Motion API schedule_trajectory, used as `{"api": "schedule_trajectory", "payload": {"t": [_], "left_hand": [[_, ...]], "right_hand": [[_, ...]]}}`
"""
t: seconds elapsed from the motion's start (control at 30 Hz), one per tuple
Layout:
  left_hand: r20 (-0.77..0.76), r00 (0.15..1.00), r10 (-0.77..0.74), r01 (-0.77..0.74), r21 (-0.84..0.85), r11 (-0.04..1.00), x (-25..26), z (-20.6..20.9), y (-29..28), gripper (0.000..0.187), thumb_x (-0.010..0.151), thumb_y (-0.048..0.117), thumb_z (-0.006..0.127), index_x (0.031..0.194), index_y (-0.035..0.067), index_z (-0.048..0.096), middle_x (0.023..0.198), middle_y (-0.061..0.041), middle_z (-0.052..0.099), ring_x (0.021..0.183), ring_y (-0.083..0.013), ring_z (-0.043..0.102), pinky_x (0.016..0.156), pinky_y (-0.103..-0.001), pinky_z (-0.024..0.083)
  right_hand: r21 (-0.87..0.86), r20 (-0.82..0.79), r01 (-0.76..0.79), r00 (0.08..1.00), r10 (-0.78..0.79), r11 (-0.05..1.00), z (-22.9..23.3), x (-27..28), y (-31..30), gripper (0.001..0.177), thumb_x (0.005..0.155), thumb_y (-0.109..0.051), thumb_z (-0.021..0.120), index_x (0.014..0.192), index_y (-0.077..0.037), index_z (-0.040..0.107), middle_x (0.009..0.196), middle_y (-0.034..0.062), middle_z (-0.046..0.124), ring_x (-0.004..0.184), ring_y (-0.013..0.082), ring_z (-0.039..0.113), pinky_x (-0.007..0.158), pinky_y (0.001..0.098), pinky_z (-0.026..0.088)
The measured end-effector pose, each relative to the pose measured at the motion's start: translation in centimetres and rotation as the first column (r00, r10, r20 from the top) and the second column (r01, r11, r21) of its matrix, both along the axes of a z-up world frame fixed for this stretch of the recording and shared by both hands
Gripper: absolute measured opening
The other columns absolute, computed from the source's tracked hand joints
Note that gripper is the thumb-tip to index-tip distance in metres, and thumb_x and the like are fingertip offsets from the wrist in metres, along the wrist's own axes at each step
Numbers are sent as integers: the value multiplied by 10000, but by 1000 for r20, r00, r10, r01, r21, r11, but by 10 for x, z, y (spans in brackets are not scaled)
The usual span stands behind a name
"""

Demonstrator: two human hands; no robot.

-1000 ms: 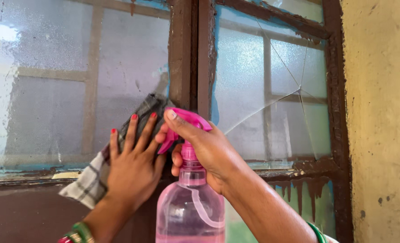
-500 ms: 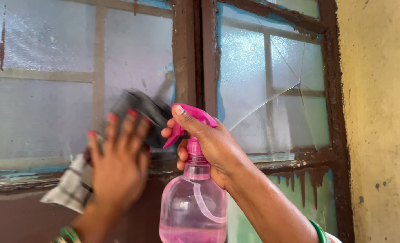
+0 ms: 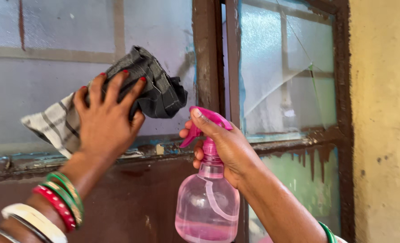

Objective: The person cleans a window by holding a spray bottle and wiping the glass panes with a cloth.

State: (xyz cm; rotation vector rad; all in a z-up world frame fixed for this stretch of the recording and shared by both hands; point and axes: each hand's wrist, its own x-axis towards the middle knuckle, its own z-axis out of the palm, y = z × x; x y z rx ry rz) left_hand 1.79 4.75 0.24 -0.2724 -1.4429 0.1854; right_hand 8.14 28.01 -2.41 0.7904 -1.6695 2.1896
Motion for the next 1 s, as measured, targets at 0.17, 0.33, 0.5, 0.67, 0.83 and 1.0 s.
{"api": "schedule_trajectory", "payload": {"t": [0.17, 0.33, 0.5, 0.67, 0.83, 1.0], "left_hand": [[230, 970, -80, 85, -12, 996, 13, -17, -12, 603, 871, 369, 646, 1467, 310, 578, 1364, -102, 531, 1176, -356, 479, 895, -542, 388], [294, 942, -160, 138, 96, 986, 19, -101, -27, 629, 917, 357, 622, 1539, 306, 540, 1436, -97, 503, 1193, -338, 472, 945, -539, 381], [178, 974, -141, 97, 237, 967, 14, -150, -54, 638, 933, 348, 609, 1563, 280, 537, 1590, -110, 401, 1395, -381, 337, 1116, -608, 253], [90, 976, -198, 153, 359, 921, -1, -134, -57, 549, 1101, 321, 559, 1634, 206, 491, 1695, -176, 305, 1578, -423, 183, 1190, -650, 156], [110, 941, -320, 234, 471, 850, -5, -150, -24, 659, 1058, 311, 543, 1692, 198, 403, 1770, -193, 177, 1614, -468, 49, 1234, -716, 37], [251, 926, -282, 173, 380, 909, 7, -170, -18, 771, 919, 282, 590, 1660, 240, 381, 1767, -148, 103, 1613, -453, -15, 1238, -710, -54]], "right_hand": [[12, 37, 56, 998, -57, 998, -12, 6, -16, 408, 858, -455, 728, 993, -73, 676, 899, 89, 744, 497, 117, 570, 436, 321, 550], [2, 66, 37, 997, -37, 999, -30, 9, -40, 405, 857, -448, 734, 995, -72, 673, 880, 85, 747, 498, 126, 577, 436, 328, 547], [68, 79, 39, 996, -44, 997, -49, 2, -66, 403, 862, -452, 730, 995, -74, 689, 876, 66, 747, 501, 113, 579, 434, 319, 550], [100, 7, -60, 998, 60, 993, -50, -9, -84, 424, 873, -479, 719, 958, -66, 676, 840, 46, 712, 509, 101, 594, 436, 309, 571], [125, 10, -85, 996, 84, 989, -53, -14, -83, 447, 876, -489, 732, 942, -49, 688, 791, 65, 681, 490, 111, 595, 417, 311, 566], [125, 26, -148, 989, 146, 981, -72, -16, -62, 449, 866, -483, 750, 963, -48, 689, 779, 71, 670, 499, 113, 602, 428, 309, 569]]}}
